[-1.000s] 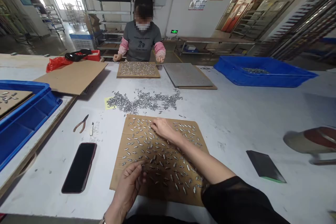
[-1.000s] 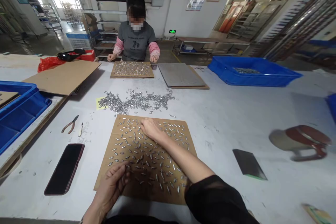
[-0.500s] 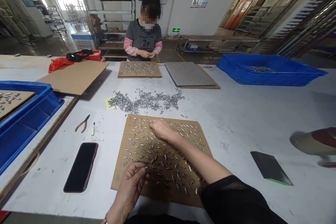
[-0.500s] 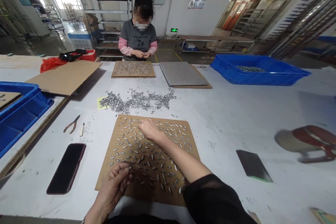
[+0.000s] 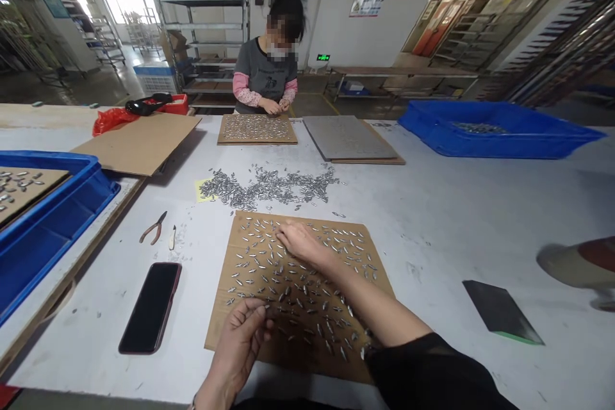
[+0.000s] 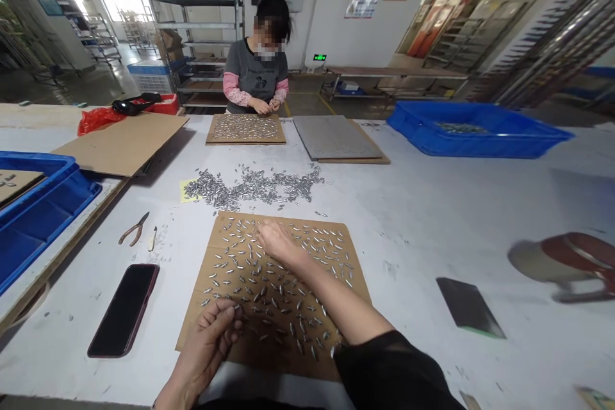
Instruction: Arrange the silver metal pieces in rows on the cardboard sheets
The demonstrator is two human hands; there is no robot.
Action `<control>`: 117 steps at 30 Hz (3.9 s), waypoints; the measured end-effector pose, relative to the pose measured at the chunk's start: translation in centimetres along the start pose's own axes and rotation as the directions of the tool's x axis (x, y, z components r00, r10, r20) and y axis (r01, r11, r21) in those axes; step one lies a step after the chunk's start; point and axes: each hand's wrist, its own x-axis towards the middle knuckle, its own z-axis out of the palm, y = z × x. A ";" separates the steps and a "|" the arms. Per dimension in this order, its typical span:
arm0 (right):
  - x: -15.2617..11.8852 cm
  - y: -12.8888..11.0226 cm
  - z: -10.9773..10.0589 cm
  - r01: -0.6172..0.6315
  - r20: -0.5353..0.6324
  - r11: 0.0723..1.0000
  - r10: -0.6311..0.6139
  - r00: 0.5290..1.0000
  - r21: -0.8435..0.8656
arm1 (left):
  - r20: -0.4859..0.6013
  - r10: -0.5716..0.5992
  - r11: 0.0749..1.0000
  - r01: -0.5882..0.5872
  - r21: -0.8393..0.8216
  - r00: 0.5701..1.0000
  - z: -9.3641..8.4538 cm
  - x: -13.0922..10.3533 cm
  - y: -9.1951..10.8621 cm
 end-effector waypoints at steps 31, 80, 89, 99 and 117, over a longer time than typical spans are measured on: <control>-6.8 -2.3 1.3 0.089 -0.177 0.950 -0.037 0.984 0.299 | 0.025 0.035 0.999 -0.035 0.033 0.999 -0.2 -1.8 -0.1; 18.9 -4.2 1.1 -0.124 0.049 0.983 0.131 0.990 -0.138 | -0.097 0.100 0.993 -0.105 -0.047 0.990 -2.0 0.3 1.5; 18.7 -0.2 -0.7 -0.329 -0.047 0.944 0.328 0.943 -0.016 | -0.192 0.142 0.980 -0.165 -0.109 0.971 -2.4 0.0 4.7; 5.5 -6.1 -5.2 -0.015 0.119 0.865 -0.052 0.992 0.501 | -0.133 -0.020 0.960 -0.019 -0.280 0.991 0.0 1.0 6.3; -13.9 -7.9 3.1 0.227 -0.047 0.913 -0.224 0.973 0.339 | 0.085 -0.163 0.976 0.173 -0.133 0.983 -0.3 -3.4 -1.0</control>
